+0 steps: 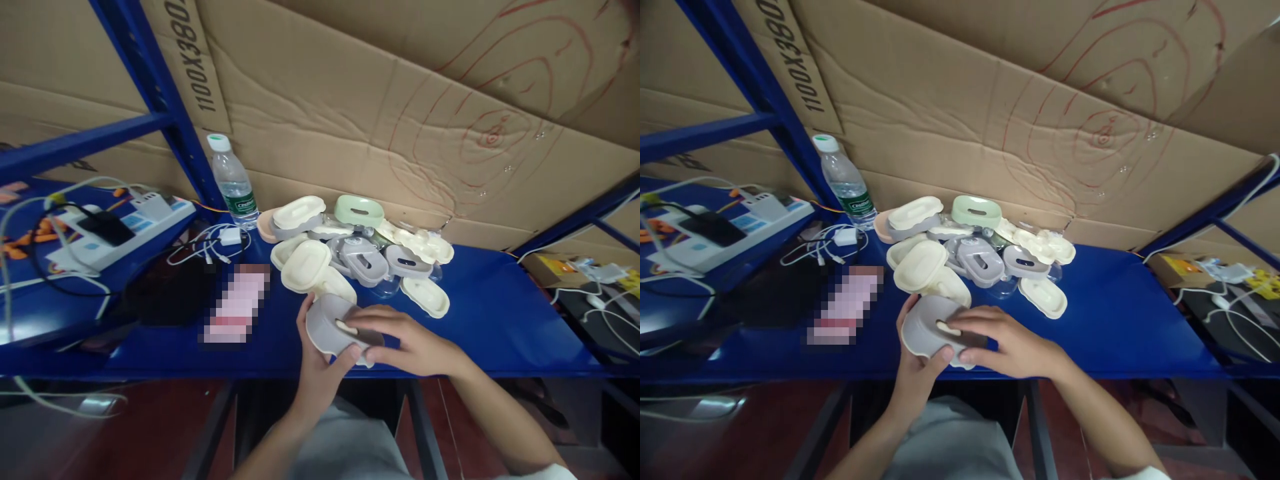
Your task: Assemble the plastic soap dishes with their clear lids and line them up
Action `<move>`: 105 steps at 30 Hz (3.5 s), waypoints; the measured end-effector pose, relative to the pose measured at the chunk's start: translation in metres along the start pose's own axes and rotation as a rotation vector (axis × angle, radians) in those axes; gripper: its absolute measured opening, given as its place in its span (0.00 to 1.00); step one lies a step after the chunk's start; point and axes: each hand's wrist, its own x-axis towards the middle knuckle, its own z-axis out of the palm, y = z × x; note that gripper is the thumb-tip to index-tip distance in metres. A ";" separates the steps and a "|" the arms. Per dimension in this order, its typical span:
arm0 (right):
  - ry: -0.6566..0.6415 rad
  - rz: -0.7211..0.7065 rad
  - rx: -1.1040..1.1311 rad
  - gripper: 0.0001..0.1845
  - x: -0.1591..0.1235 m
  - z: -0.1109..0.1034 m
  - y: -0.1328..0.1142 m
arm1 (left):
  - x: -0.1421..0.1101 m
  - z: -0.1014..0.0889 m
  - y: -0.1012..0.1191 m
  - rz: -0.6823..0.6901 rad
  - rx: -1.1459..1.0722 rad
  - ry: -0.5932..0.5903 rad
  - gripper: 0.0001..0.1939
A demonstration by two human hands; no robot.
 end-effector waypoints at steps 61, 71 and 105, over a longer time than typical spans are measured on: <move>0.511 0.269 -0.838 0.31 0.046 -0.120 0.114 | 0.021 -0.048 0.013 0.561 1.085 -0.080 0.23; 0.244 0.081 -0.744 0.27 -0.004 0.073 0.032 | 0.027 -0.044 0.000 0.555 1.308 -0.275 0.16; 0.422 0.162 -0.439 0.24 -0.036 0.032 0.033 | 0.032 -0.070 0.011 0.282 0.886 -0.378 0.50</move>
